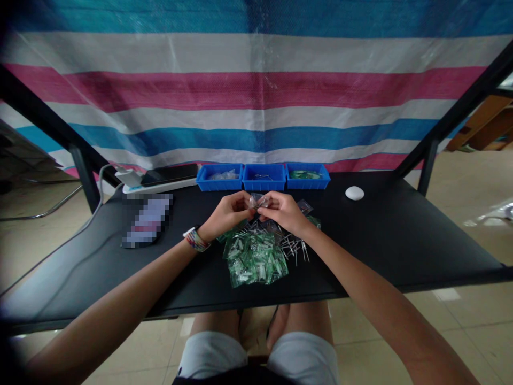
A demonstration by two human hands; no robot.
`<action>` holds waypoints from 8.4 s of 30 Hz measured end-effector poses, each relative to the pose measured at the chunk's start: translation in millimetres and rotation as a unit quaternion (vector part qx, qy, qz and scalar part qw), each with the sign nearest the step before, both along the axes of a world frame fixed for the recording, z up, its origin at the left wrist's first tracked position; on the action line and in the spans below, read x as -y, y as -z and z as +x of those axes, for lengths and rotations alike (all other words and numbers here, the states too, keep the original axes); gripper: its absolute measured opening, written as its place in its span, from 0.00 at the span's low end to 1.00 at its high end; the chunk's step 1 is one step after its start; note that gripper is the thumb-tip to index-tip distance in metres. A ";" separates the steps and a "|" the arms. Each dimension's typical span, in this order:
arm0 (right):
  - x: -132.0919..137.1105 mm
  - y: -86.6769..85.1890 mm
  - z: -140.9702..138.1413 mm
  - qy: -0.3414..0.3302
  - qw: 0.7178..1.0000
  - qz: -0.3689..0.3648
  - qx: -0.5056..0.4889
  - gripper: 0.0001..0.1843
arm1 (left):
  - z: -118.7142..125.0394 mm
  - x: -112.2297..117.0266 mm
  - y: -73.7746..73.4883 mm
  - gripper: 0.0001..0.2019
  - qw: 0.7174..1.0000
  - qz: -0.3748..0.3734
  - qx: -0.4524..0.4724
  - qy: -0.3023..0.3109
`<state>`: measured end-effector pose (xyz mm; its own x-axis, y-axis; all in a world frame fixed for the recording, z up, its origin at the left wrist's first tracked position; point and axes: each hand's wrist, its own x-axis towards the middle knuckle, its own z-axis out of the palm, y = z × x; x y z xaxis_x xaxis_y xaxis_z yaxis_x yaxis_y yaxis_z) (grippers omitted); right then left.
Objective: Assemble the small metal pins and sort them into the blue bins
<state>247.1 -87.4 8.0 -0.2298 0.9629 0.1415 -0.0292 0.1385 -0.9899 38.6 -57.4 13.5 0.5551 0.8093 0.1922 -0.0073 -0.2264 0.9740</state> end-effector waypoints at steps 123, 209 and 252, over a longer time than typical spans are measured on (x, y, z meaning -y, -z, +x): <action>-28.7 -18.1 85.7 0.119 0.978 -0.012 0.170 0.15 | -17.6 -23.6 -5.3 0.09 0.978 0.029 0.090 -0.187; 8.6 -16.4 15.4 0.201 0.872 0.380 0.234 0.10 | -11.5 -13.4 -8.0 0.19 0.987 -0.064 0.058 -0.137; -0.1 4.0 -9.5 0.062 0.990 0.125 0.028 0.20 | -7.0 -1.1 -8.9 0.16 0.988 0.118 -0.024 -0.097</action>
<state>237.7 -87.3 4.0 -0.1256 0.9211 0.3686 0.0572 0.3776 -0.9242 31.6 -56.3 22.5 0.4071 0.8371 0.3656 0.1027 -0.4396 0.8923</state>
